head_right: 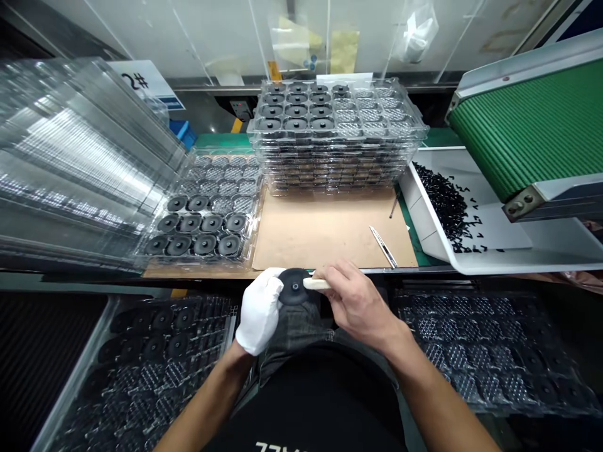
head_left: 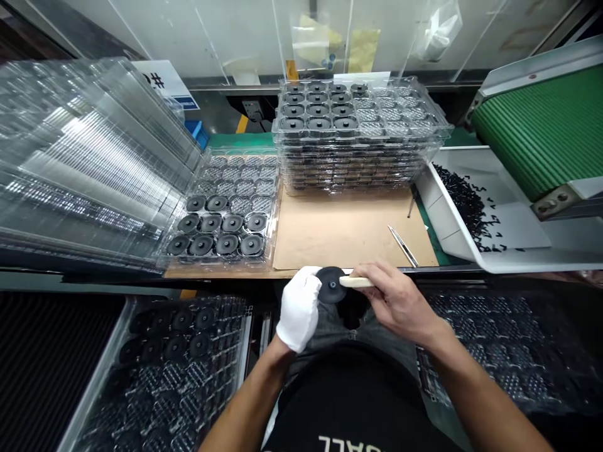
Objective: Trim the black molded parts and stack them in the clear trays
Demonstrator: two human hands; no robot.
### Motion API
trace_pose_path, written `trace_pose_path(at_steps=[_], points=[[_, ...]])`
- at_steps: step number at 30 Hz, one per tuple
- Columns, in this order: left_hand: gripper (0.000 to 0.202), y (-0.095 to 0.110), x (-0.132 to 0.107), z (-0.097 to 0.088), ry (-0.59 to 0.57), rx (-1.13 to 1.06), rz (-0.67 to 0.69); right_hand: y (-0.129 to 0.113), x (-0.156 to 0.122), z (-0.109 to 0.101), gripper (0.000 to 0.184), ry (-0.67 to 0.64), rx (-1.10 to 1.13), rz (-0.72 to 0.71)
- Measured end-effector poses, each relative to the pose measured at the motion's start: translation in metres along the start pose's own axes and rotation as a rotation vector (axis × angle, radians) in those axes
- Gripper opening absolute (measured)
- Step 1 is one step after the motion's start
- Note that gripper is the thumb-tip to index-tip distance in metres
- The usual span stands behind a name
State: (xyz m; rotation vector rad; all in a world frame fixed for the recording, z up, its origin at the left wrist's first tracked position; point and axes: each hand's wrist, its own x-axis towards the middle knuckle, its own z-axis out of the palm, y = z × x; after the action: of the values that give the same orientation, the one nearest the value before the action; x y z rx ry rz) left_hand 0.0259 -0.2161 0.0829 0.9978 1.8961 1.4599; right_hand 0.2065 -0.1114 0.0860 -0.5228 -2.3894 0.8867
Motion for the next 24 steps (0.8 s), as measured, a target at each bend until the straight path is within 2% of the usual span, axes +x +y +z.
trace_pose_path(at_steps=[5, 8, 13, 17, 24], points=[[0.03, -0.001, 0.005, 0.014, 0.126, -0.05, -0.011, -0.021, -0.005, 0.03, 0.024, 0.256, 0.015, 0.104], [0.029, 0.003, 0.007, 0.021, 0.183, -0.069, -0.015, -0.032, -0.004, 0.042, 0.022, 0.327, 0.027, 0.118], [0.023, 0.006, 0.006, 0.026, 0.22, -0.123, -0.025, -0.039, -0.002, 0.05, 0.025, 0.392, -0.017, 0.1], [0.017, 0.001, 0.002, 0.028, 0.233, -0.174, -0.052, -0.036, -0.002, 0.052, 0.029, 0.383, -0.028, 0.086], [0.015, -0.001, 0.0, 0.03, 0.267, -0.282, -0.086, -0.036, -0.007, 0.041, 0.03, 0.369, 0.005, 0.056]])
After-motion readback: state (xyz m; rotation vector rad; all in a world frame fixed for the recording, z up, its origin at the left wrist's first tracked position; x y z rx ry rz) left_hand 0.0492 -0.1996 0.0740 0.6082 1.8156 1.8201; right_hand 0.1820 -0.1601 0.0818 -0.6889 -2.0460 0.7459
